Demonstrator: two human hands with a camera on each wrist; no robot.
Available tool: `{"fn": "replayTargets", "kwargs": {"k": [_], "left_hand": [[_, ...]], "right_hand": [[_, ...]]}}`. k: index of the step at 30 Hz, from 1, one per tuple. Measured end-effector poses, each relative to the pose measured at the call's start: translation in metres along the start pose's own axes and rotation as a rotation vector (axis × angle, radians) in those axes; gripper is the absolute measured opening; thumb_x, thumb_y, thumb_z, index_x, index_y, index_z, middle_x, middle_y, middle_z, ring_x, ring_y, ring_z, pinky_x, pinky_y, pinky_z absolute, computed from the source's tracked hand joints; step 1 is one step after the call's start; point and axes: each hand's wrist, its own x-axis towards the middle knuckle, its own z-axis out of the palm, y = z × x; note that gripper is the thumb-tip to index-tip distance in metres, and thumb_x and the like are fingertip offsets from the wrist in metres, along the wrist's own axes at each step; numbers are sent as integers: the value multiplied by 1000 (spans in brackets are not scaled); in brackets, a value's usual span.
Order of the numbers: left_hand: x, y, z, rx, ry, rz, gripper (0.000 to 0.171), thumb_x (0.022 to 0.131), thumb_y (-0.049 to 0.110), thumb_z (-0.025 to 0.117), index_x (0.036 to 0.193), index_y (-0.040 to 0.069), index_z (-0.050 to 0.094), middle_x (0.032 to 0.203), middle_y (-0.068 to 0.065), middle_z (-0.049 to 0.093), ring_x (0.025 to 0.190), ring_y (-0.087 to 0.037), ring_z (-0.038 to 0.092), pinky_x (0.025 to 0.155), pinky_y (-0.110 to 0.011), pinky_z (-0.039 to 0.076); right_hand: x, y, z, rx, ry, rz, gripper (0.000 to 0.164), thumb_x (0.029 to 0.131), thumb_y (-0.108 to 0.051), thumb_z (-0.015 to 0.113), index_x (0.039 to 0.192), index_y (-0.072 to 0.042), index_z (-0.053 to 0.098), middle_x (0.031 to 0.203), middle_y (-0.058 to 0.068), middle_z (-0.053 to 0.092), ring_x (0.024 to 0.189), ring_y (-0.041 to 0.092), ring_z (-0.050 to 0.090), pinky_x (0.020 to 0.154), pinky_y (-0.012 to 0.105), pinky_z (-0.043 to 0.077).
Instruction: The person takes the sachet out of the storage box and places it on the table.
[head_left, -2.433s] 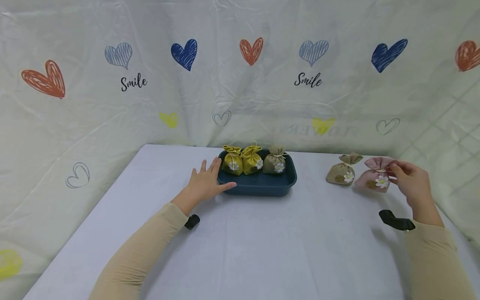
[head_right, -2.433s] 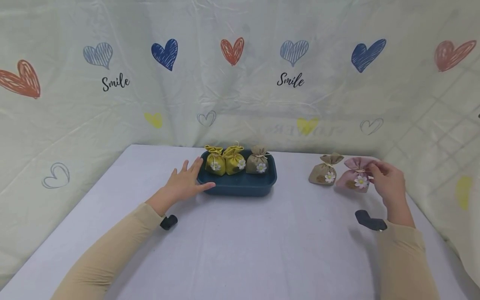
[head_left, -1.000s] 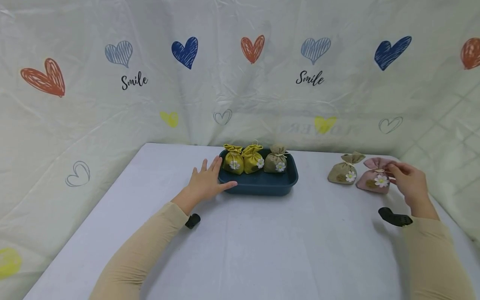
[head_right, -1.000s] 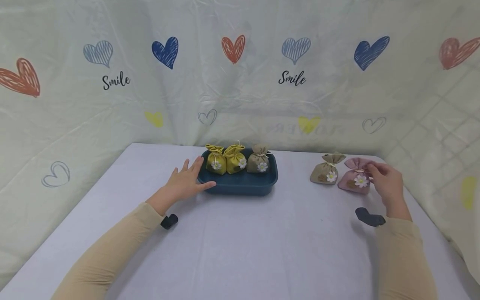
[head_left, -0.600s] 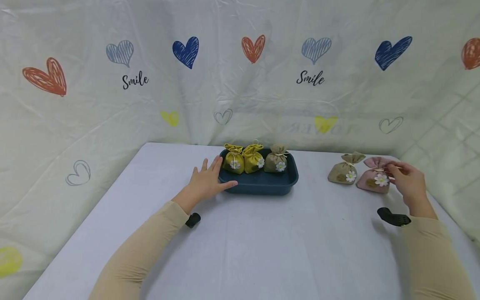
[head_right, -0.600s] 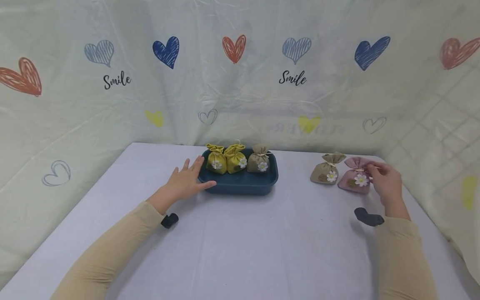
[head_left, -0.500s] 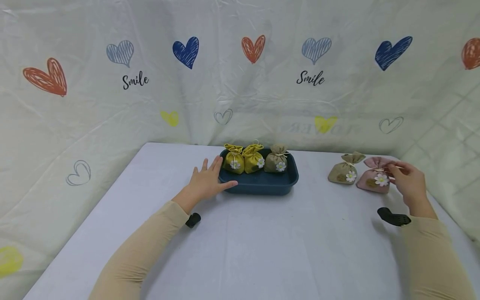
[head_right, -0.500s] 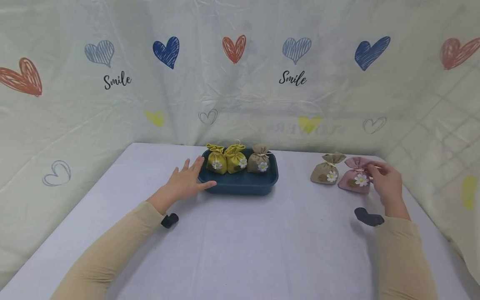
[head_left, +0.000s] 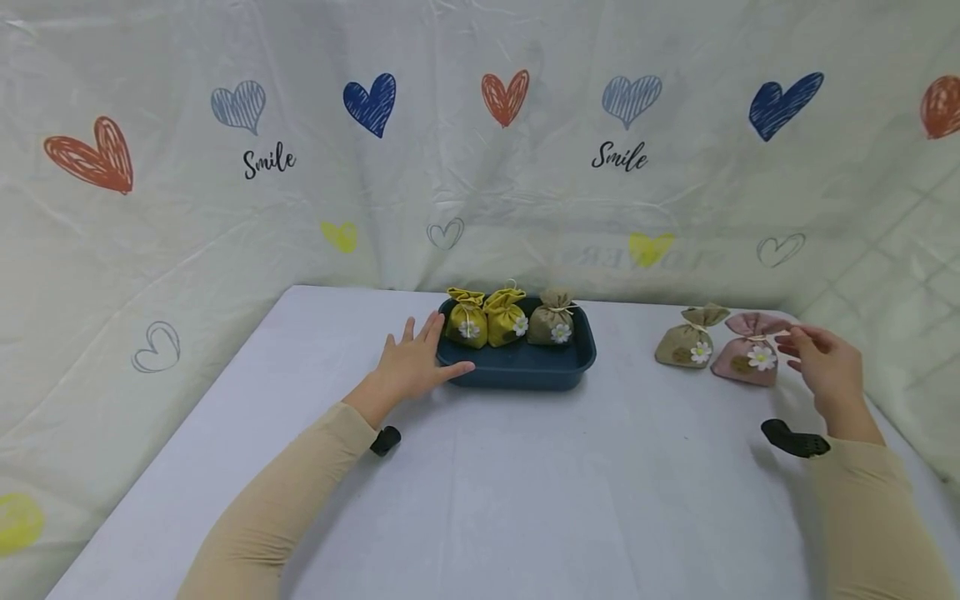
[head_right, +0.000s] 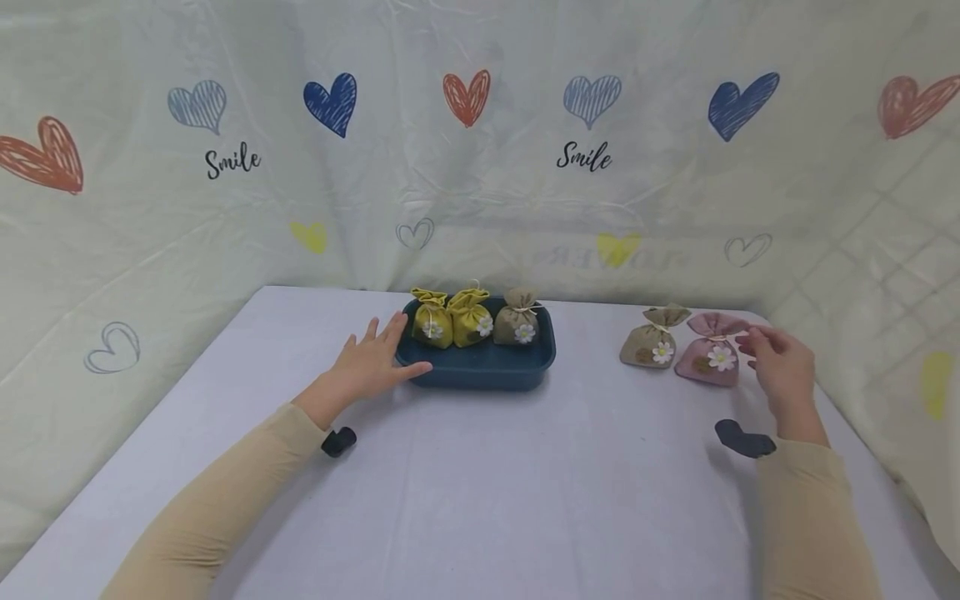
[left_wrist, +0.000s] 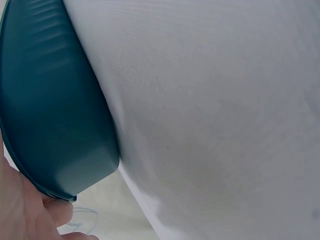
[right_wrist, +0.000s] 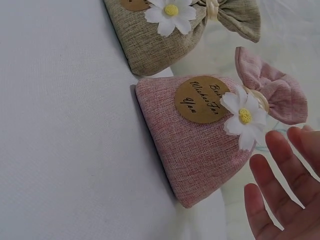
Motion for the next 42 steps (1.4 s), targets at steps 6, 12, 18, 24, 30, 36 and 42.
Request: {"fn": "replayTargets", "kwargs": {"k": [6, 12, 18, 24, 30, 36, 42], "left_hand": [[0, 0, 0, -7, 0, -2, 112, 89, 86, 41, 166, 16, -1, 172, -3, 2, 155, -41, 2, 118, -68, 11], [-1, 1, -1, -7, -3, -3, 112, 89, 85, 42, 166, 16, -1, 172, -3, 2, 155, -41, 2, 118, -68, 11], [-2, 0, 0, -3, -9, -4, 113, 89, 86, 41, 166, 16, -2, 172, -4, 2, 155, -41, 2, 118, -68, 11], [-2, 0, 0, -7, -6, -3, 113, 89, 86, 42, 166, 16, -3, 172, -3, 2, 155, -40, 0, 118, -68, 10], [-1, 0, -1, -6, 0, 4, 112, 90, 85, 41, 166, 16, -3, 172, -3, 2, 155, -40, 1, 118, -68, 10], [-1, 0, -1, -12, 4, 7, 111, 90, 84, 42, 166, 16, -2, 172, -3, 2, 155, -41, 2, 118, -68, 11], [-1, 1, -1, -16, 2, 4, 112, 90, 84, 43, 166, 16, -2, 172, -4, 3, 155, -40, 1, 118, -67, 10]], "right_hand": [[-5, -1, -5, 159, 9, -1, 9, 108, -32, 52, 103, -32, 60, 80, -28, 65, 74, -11, 62, 63, 9, 51], [-14, -3, -5, 235, 33, 47, 6, 105, -36, 58, 105, -31, 61, 83, -24, 65, 77, -9, 62, 62, 9, 51], [-19, -5, -2, 323, 49, 32, 14, 98, -39, 65, 106, -27, 64, 84, -23, 68, 77, -9, 64, 63, 9, 51], [-25, -15, 4, 377, 24, -39, 14, 98, -31, 67, 109, -22, 68, 91, -19, 69, 81, -7, 66, 67, 9, 52], [-29, -29, 13, 322, 7, -128, 9, 102, -25, 64, 108, -21, 69, 91, -18, 70, 83, -6, 65, 69, 8, 51], [-34, -41, 23, 318, -12, -196, 8, 102, -23, 63, 106, -21, 71, 90, -17, 71, 85, -4, 65, 71, 8, 51], [-36, -47, 31, 283, -46, -203, 14, 102, -27, 63, 111, -18, 69, 89, -18, 71, 85, -4, 66, 73, 8, 51]]}}
